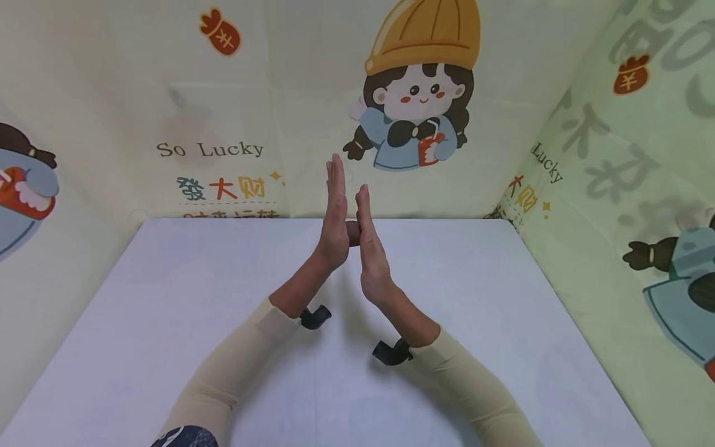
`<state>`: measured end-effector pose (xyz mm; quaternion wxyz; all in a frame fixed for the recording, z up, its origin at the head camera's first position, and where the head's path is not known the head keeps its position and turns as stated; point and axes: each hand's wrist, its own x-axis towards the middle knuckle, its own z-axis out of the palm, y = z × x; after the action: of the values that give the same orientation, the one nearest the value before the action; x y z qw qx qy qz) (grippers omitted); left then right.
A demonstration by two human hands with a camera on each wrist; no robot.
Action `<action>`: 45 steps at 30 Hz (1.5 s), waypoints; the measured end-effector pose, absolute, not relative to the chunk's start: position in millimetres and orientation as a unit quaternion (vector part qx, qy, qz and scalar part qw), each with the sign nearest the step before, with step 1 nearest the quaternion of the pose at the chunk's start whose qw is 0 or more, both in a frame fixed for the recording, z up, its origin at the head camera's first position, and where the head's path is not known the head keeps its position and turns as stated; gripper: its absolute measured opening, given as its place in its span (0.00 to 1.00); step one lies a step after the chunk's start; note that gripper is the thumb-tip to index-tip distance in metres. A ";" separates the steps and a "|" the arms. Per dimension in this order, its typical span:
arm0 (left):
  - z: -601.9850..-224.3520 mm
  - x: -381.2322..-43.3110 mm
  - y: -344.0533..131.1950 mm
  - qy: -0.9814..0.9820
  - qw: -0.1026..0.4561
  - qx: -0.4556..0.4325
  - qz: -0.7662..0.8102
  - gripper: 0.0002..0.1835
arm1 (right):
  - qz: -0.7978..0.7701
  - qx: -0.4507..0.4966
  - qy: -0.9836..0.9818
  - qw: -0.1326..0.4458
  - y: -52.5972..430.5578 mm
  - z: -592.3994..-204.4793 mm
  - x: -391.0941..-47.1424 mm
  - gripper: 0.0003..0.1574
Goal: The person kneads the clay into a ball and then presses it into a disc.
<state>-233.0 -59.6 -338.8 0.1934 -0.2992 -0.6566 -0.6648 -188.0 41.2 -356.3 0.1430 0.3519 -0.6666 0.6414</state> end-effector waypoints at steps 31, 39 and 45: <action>-384.8 -211.0 -36.1 -0.663 0.139 -0.343 -0.650 0.43 | 0.631 0.366 -0.660 0.181 66.3 -344.9 -197.8 0.49; -381.0 -198.9 -31.5 -0.650 0.153 -0.354 -0.655 0.45 | 0.638 0.367 -0.655 0.172 72.4 -342.8 -203.0 0.49; -371.7 -190.9 -30.9 -0.644 0.180 -0.364 -0.649 0.42 | 0.660 0.364 -0.641 0.149 72.7 -344.5 -204.5 0.45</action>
<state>-190.9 -30.9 -371.7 0.1804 -0.3638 -0.6438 -0.6486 -204.5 72.7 -344.5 0.1493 0.3636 -0.6406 0.6597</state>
